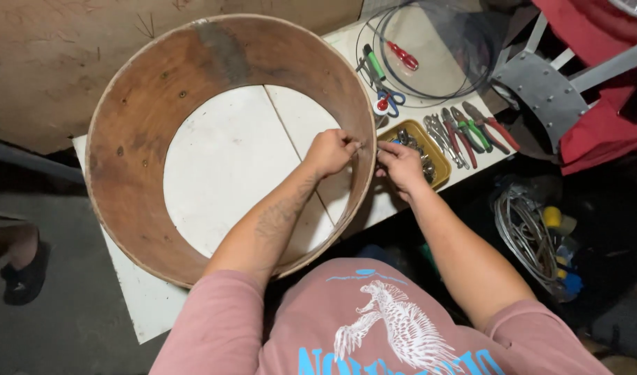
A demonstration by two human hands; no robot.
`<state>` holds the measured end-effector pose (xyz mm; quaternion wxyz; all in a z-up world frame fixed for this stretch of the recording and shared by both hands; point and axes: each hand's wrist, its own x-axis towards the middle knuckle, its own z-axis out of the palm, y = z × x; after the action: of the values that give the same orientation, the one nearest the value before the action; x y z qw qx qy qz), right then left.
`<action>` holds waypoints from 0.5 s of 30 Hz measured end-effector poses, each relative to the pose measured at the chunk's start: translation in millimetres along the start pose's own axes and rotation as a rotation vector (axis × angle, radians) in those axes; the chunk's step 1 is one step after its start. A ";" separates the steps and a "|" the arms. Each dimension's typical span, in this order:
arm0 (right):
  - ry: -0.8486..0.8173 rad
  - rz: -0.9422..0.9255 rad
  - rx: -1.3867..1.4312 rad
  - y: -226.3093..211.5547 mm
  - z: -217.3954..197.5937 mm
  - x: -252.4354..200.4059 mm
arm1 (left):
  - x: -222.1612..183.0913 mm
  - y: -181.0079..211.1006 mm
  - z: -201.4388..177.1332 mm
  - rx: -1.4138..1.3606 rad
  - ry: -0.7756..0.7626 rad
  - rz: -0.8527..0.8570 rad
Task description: Repairing a drum by using a screwdriver on the shell and sorting through hardware parts
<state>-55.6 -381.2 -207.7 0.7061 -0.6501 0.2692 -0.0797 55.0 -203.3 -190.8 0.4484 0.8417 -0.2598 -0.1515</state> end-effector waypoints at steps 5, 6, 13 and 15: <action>-0.003 0.022 0.002 -6.8 0.3 -4.0 | -5.4 12.5 -2.5 -0.011 -0.052 -0.035; -0.022 0.042 0.017 -0.3 -2.1 2.1 | -10.5 15.6 -6.0 -0.060 -0.063 -0.079; -0.040 0.155 0.123 -22.1 -4.4 -8.4 | -9.5 6.7 4.1 -0.221 -0.030 -0.191; -0.060 0.157 0.080 -25.6 1.0 -16.1 | 1.3 -13.2 22.1 -0.219 -0.028 -0.202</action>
<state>-62.6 -376.4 -178.6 0.7431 -0.6005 0.2948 -0.0152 49.3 -212.8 -214.0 0.5164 0.8073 -0.1620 -0.2352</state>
